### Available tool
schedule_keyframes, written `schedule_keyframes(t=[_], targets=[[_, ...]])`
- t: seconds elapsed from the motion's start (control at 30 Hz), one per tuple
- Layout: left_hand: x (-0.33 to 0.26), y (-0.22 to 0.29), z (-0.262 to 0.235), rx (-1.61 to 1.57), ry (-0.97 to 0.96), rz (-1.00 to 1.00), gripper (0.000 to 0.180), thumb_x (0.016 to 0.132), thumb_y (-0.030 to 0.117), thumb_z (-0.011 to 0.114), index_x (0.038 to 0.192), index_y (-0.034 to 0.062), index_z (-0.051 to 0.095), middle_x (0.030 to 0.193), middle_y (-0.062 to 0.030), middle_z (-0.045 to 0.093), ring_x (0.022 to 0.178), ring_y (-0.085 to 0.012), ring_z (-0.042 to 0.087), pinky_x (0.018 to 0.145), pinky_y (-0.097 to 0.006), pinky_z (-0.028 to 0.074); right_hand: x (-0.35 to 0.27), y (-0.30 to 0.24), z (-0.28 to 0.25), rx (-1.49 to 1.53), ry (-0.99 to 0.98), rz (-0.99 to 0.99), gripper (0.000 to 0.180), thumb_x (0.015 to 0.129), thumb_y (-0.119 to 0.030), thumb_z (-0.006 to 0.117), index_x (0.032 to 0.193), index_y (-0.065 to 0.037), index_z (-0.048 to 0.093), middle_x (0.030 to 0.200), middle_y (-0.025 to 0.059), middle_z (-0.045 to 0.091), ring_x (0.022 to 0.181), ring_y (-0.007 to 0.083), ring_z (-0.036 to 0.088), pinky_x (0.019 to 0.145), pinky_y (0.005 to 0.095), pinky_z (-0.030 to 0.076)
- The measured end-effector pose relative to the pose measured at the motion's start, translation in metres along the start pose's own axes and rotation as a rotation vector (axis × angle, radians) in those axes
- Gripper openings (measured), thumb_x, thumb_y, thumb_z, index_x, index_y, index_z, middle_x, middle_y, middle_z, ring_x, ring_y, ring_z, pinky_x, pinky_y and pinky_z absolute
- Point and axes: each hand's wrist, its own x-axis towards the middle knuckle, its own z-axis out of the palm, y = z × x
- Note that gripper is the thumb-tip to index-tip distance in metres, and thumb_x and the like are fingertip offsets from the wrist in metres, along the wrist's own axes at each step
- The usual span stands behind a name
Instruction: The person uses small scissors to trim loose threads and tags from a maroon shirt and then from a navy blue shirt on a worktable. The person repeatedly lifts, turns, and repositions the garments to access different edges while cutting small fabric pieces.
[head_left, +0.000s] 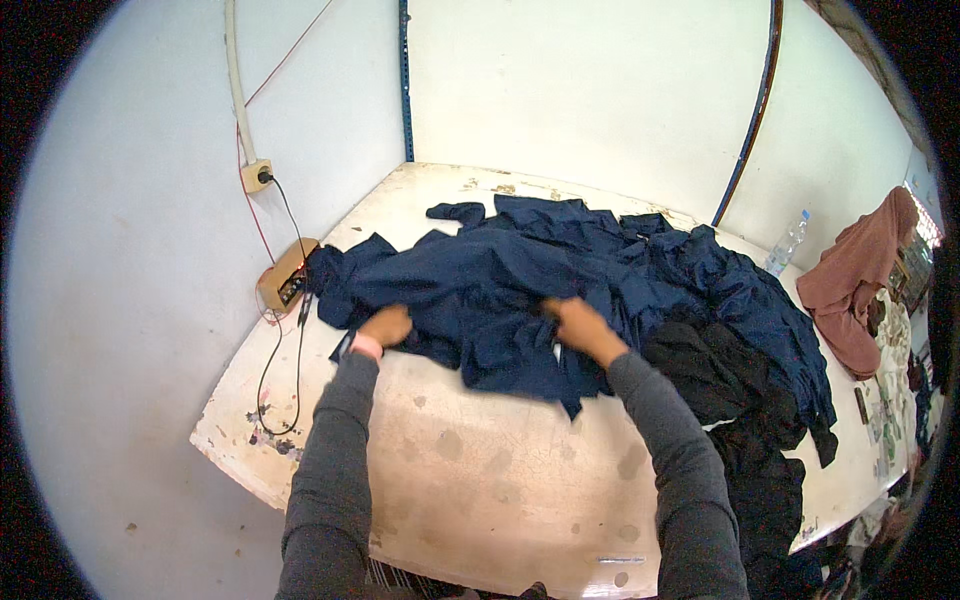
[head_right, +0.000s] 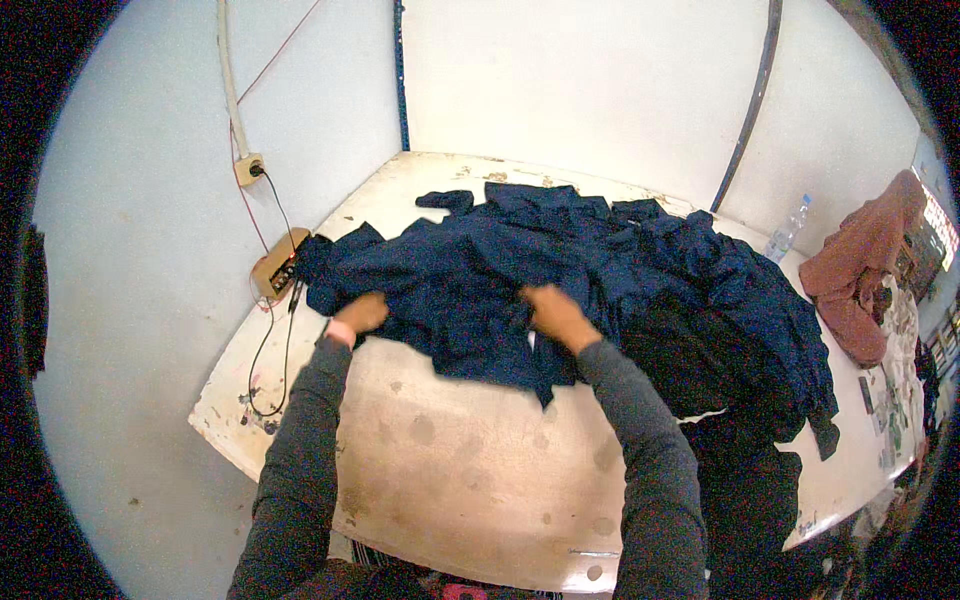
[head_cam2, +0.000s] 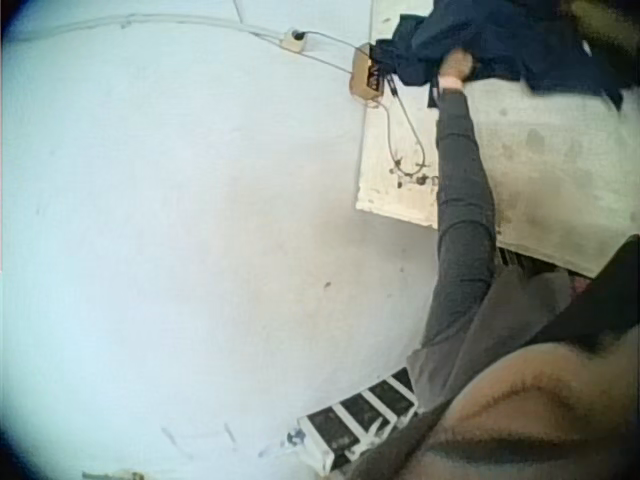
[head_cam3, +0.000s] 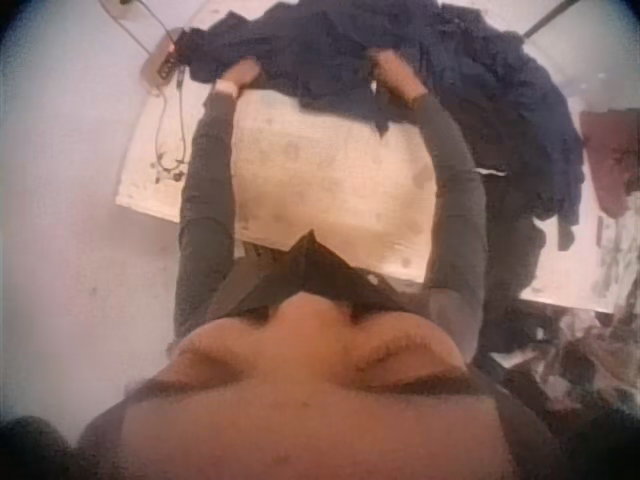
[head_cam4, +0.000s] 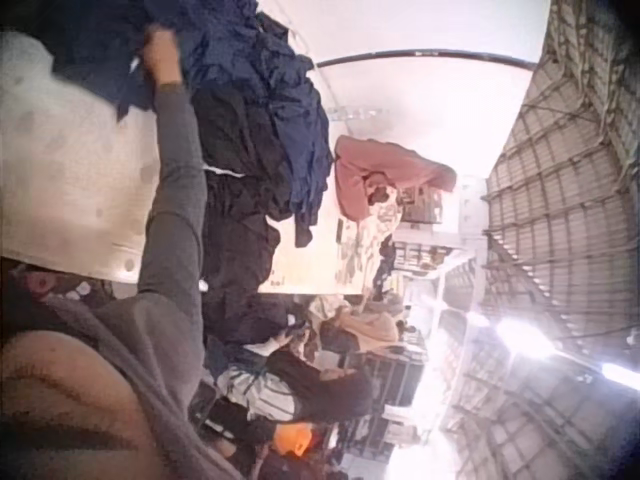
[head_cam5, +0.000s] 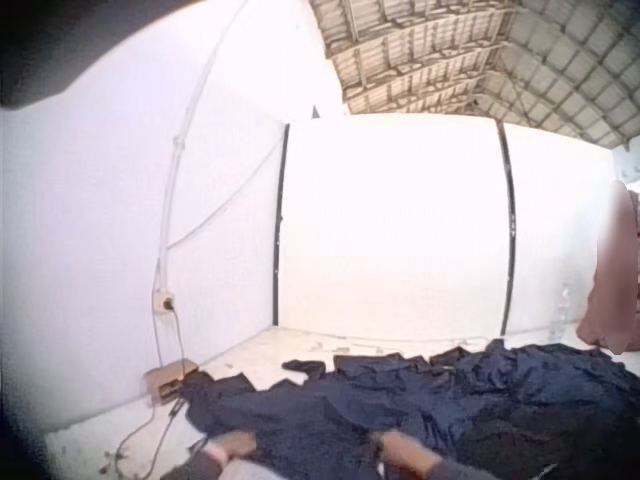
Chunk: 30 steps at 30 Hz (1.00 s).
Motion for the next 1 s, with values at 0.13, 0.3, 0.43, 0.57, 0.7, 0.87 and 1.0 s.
schedule_keyframes(t=[0.13, 0.3, 0.43, 0.57, 0.7, 0.87, 1.0], targets=[[-0.02, 0.039, -0.109, -0.568, 0.494, 0.174, 0.043, 0.089, 0.004, 0.048, 0.131, 0.0028, 0.06, 0.134, -0.0201, 0.064, 0.124, -0.037, 0.06, 0.108, -0.042, 0.045, 0.012, 0.0, -0.116, 0.166, 0.696, -0.009, 0.043, 0.074, 0.006, 0.056, 0.11, -0.01, 0.07, 0.102, 0.0204, 0.072, 0.095, 0.037, 0.071, 0.082, 0.0404, 0.055], [-0.148, 0.028, -0.182, -0.444, 0.656, 0.484, 0.031, 0.089, 0.014, 0.064, 0.12, 0.0101, 0.07, 0.135, -0.0131, 0.064, 0.128, -0.0334, 0.057, 0.11, -0.039, 0.043, -0.099, -0.086, -0.222, 0.432, 0.453, -0.014, 0.036, 0.07, 0.008, 0.067, 0.105, 0.002, 0.068, 0.103, 0.0067, 0.072, 0.101, 0.0143, 0.066, 0.093, 0.0292, 0.05], [-0.246, 0.01, -0.168, -0.174, 0.456, 0.304, 0.04, 0.084, 0.016, 0.071, 0.124, 0.0152, 0.069, 0.143, -0.0161, 0.057, 0.135, -0.0368, 0.05, 0.114, -0.048, 0.038, -0.169, -0.136, -0.227, 0.248, -0.061, -0.125, 0.079, 0.057, -0.019, 0.095, 0.127, 0.0, 0.062, 0.112, 0.0108, 0.07, 0.105, 0.0209, 0.067, 0.093, 0.033, 0.049], [-0.337, -0.059, -0.109, 0.062, 0.065, -0.257, 0.084, 0.075, 0.003, 0.079, 0.148, 0.0287, 0.048, 0.158, -0.0174, 0.04, 0.149, -0.038, 0.032, 0.119, -0.058, 0.026, -0.223, -0.155, -0.201, 0.173, -0.219, -0.06, 0.095, 0.054, -0.033, 0.096, 0.135, -0.003, 0.058, 0.127, 0.0141, 0.066, 0.116, 0.0302, 0.065, 0.096, 0.0364, 0.051], [-0.399, -0.043, -0.083, -0.19, 0.248, -0.213, 0.062, 0.085, 0.007, 0.073, 0.143, 0.017, 0.053, 0.154, -0.0178, 0.045, 0.141, -0.0376, 0.044, 0.116, -0.047, 0.035, -0.258, -0.171, -0.165, 0.385, -0.231, -0.019, 0.046, 0.073, -0.021, 0.088, 0.111, -0.002, 0.07, 0.11, 0.0142, 0.072, 0.1, 0.03, 0.072, 0.085, 0.0359, 0.056], [-0.418, 0.082, -0.065, -0.511, 0.431, -0.057, 0.031, 0.087, 0.003, 0.071, 0.118, 0.0046, 0.067, 0.115, -0.0118, 0.067, 0.104, -0.0263, 0.066, 0.09, -0.035, 0.05, -0.283, -0.2, -0.077, 0.604, -0.324, -0.083, 0.016, 0.088, -0.014, 0.075, 0.097, -0.002, 0.073, 0.089, 0.0134, 0.07, 0.082, 0.0294, 0.07, 0.073, 0.0375, 0.055], [-0.442, 0.154, -0.032, -1.026, 0.069, 0.029, 0.022, 0.093, 0.01, 0.071, 0.115, 0.0065, 0.07, 0.107, -0.0066, 0.07, 0.09, -0.0122, 0.065, 0.079, -0.028, 0.051, -0.281, -0.225, 0.001, 0.201, -0.052, -0.156, 0.031, 0.081, -0.018, 0.074, 0.109, -0.009, 0.068, 0.105, 0.0077, 0.065, 0.074, 0.0293, 0.068, 0.069, 0.0384, 0.055]])
